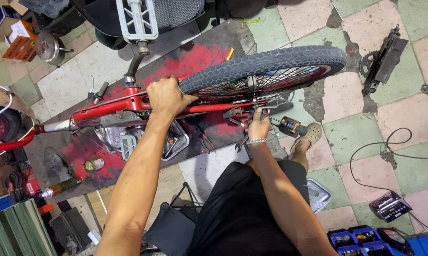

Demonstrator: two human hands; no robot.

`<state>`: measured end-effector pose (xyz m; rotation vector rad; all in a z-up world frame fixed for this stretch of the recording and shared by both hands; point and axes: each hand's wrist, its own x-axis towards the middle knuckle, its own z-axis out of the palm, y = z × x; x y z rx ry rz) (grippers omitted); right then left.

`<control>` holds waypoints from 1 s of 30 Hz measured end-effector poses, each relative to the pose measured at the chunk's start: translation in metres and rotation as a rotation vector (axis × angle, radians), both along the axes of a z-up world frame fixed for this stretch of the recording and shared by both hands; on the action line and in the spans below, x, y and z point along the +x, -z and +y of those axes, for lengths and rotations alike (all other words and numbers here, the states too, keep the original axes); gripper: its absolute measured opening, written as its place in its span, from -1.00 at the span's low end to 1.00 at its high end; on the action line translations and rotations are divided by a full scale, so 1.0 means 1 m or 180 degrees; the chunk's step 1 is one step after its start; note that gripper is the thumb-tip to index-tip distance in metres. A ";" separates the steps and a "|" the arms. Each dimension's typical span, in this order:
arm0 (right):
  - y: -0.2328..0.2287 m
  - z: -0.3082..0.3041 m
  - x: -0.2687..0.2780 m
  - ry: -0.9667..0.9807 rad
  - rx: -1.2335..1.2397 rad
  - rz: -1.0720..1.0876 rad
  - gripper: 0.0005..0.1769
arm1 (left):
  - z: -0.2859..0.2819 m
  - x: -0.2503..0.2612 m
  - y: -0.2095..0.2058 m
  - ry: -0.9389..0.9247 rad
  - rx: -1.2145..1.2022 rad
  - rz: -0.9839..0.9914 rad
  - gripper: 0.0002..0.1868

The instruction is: The person removes the rear wheel of a red bicycle using a wrench, detaches a metal basket, and then works on the wheel axle with a wrench and hand-tightens components.

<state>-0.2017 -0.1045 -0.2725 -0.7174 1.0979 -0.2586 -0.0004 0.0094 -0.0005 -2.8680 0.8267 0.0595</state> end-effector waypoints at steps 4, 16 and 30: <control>0.030 -0.002 0.008 0.0591 0.1187 -0.0220 -0.54 | 0.000 -0.001 0.000 0.0022 -0.0034 -0.0072 -0.28; -0.010 0.010 0.004 0.0195 -0.0283 0.0028 -0.65 | 0.000 -0.001 -0.001 0.0015 0.0008 -0.0003 -0.28; -0.020 -0.008 0.001 0.0504 0.1101 -0.0287 -0.66 | 0.003 -0.002 0.001 0.0120 -0.0018 -0.0127 -0.28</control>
